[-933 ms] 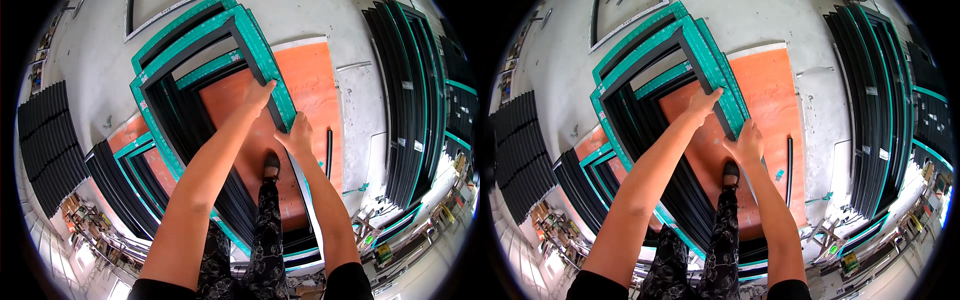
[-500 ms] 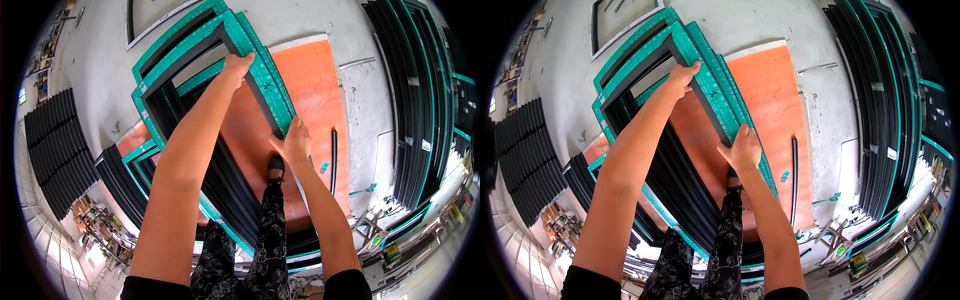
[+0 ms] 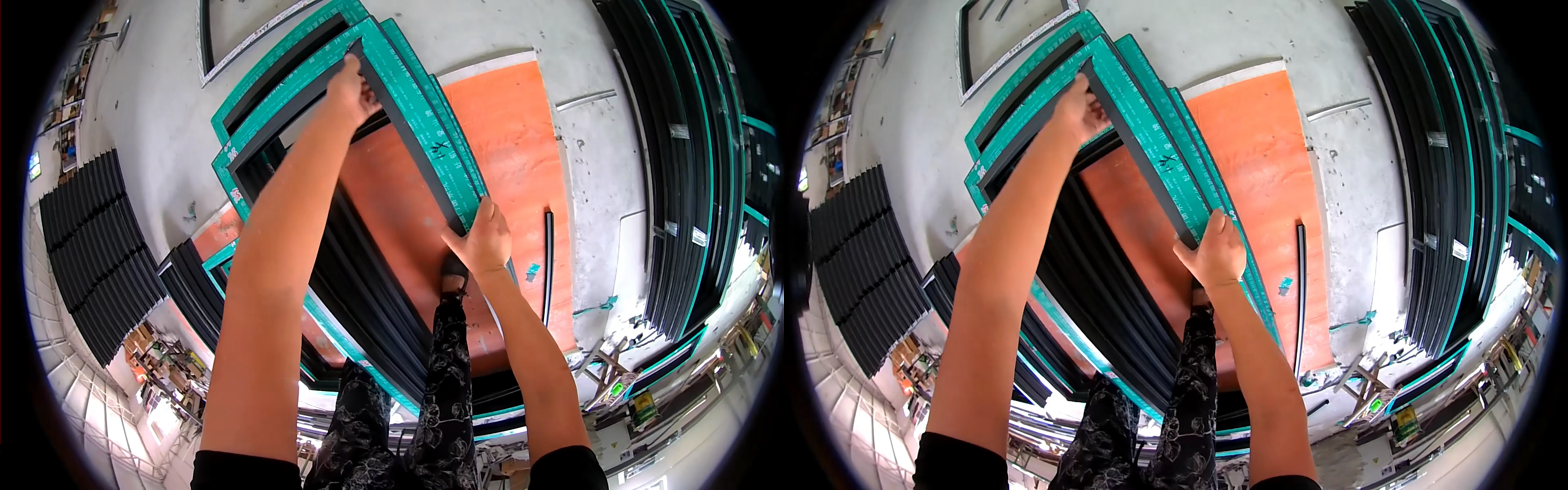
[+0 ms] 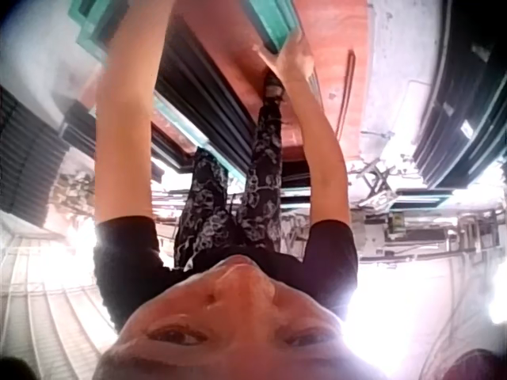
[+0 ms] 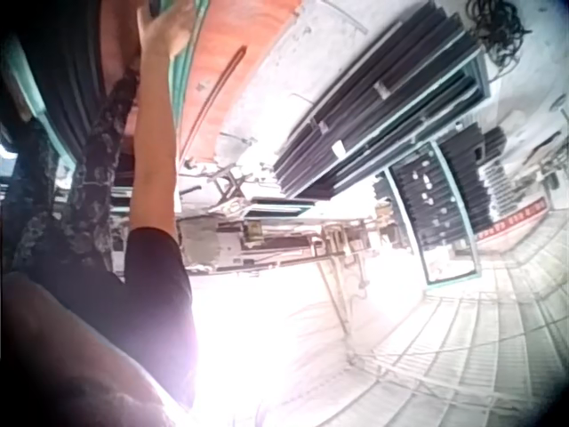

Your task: The person assembles metal window frames by inserting rubber seals, cutting metal strips with a saw, and applying tape to the joints.

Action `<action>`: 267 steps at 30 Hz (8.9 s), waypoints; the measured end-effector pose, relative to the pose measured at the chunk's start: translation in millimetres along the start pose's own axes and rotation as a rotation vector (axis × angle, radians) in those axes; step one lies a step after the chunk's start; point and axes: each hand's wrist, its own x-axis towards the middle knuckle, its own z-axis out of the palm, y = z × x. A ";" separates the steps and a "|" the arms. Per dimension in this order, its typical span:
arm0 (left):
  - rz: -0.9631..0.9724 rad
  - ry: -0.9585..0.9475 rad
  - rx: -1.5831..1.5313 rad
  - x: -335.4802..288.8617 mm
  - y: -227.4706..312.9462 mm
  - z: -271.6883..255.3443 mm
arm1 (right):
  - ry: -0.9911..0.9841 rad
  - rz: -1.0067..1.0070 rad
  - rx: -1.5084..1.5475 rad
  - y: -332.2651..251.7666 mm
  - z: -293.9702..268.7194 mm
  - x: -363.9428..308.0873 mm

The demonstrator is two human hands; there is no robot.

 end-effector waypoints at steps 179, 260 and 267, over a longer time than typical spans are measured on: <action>0.157 0.663 1.220 -490.8 -766.8 -434.7 | 0.022 1.332 1.428 418.4 -164.5 -1045.3; 0.313 0.309 0.974 -532.2 -846.3 -377.3 | 0.343 -0.029 -0.045 215.2 -73.8 -754.8; 0.028 -0.273 -0.046 -574.4 -786.5 -322.7 | 0.362 -0.046 -0.084 239.9 -41.8 -753.0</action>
